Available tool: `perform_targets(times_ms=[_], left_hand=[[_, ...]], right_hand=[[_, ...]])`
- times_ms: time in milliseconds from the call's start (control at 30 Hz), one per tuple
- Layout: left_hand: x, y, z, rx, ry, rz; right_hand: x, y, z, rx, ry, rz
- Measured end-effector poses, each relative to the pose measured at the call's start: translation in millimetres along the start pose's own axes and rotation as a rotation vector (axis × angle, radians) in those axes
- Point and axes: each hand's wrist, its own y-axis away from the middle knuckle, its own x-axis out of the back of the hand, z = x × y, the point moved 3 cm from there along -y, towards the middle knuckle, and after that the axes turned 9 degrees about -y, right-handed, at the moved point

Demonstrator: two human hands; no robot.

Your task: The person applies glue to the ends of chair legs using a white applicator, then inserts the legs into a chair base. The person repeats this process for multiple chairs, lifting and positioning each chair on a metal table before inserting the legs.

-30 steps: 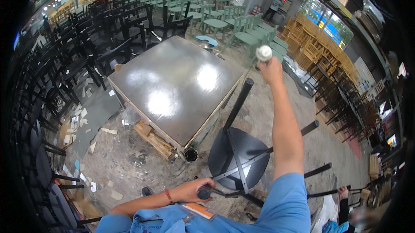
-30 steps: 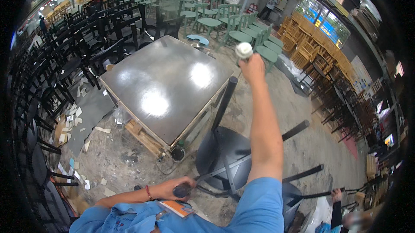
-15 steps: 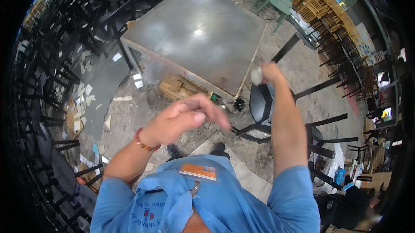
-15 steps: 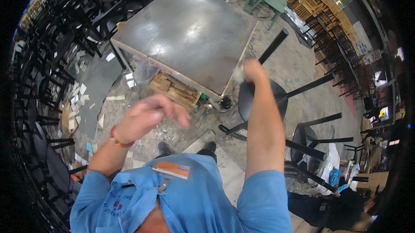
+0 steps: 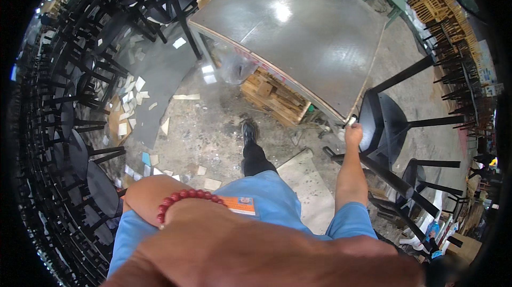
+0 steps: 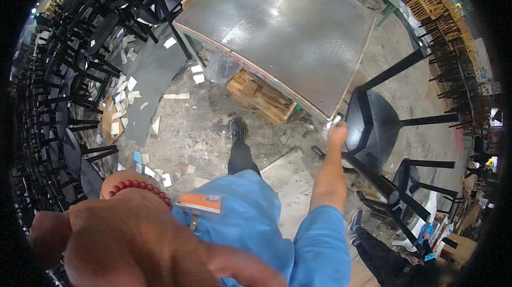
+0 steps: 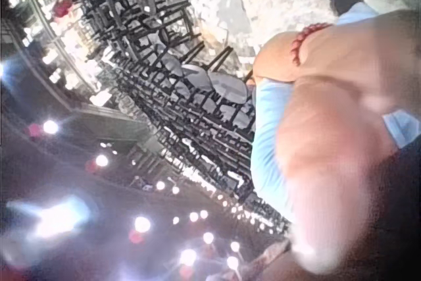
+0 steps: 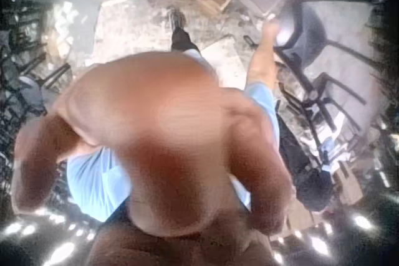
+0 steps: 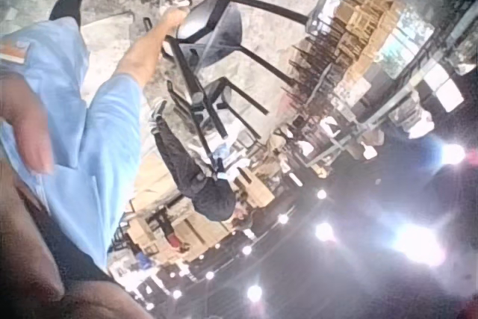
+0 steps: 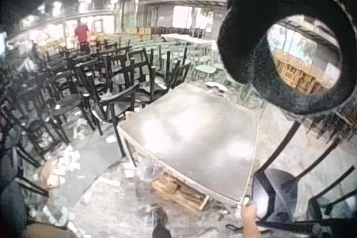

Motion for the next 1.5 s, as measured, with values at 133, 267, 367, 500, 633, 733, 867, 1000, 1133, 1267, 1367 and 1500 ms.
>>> perform_targets(times_ms=[133, 267, 367, 500, 633, 733, 867, 1000, 1133, 1267, 1367, 1500], left_hand=[[67.7, -1.7, 7.6, 0.011, -0.127, 0.093], [183.7, 23.1, 11.5, 0.155, -0.400, 0.482], [276.4, 83.3, 22.2, 0.458, -0.529, 0.850], [356.8, 212.7, 34.2, 0.754, -0.872, 1.183], [375.6, 321.3, 77.6, 1.080, -1.032, 1.541], [425.1, 374.7, 112.0, 0.985, -1.275, 1.651], [523.2, 407.9, 178.4, 0.961, -1.178, 1.706], [646.2, 450.9, 234.8, 0.875, -1.197, 1.553], [782.2, 489.4, 289.1, 0.839, -1.242, 1.380], [930.6, 487.3, 378.9, 0.678, -1.046, 1.496], [1027.1, 434.4, 438.1, 0.561, -1.064, 1.640], [1123.4, 437.0, 493.6, 0.458, -0.990, 1.839]], right_hand=[[-11.4, 0.3, -6.7, 0.068, -0.127, -0.056], [-18.1, -11.0, -4.3, -0.084, -0.032, -0.137], [-16.2, -24.4, 19.4, -0.029, 0.192, -0.154], [-2.8, -20.3, 20.4, 0.154, 0.365, -0.072], [-10.2, -11.3, -34.8, 0.486, 0.930, 0.356], [-31.2, -10.1, -85.1, 0.163, 0.820, 0.124], [-99.8, 11.1, -201.5, 0.247, 0.394, 0.428], [-177.8, 37.3, -340.9, 0.327, -0.005, 0.430], [-314.3, 106.3, -519.1, 0.135, -0.595, -0.148], [-415.3, 193.2, -794.8, 0.395, -0.610, -0.691], [-477.3, 209.6, -900.6, 0.429, -0.635, -0.776], [-558.5, 207.4, -934.1, 0.522, -0.733, -0.758]])
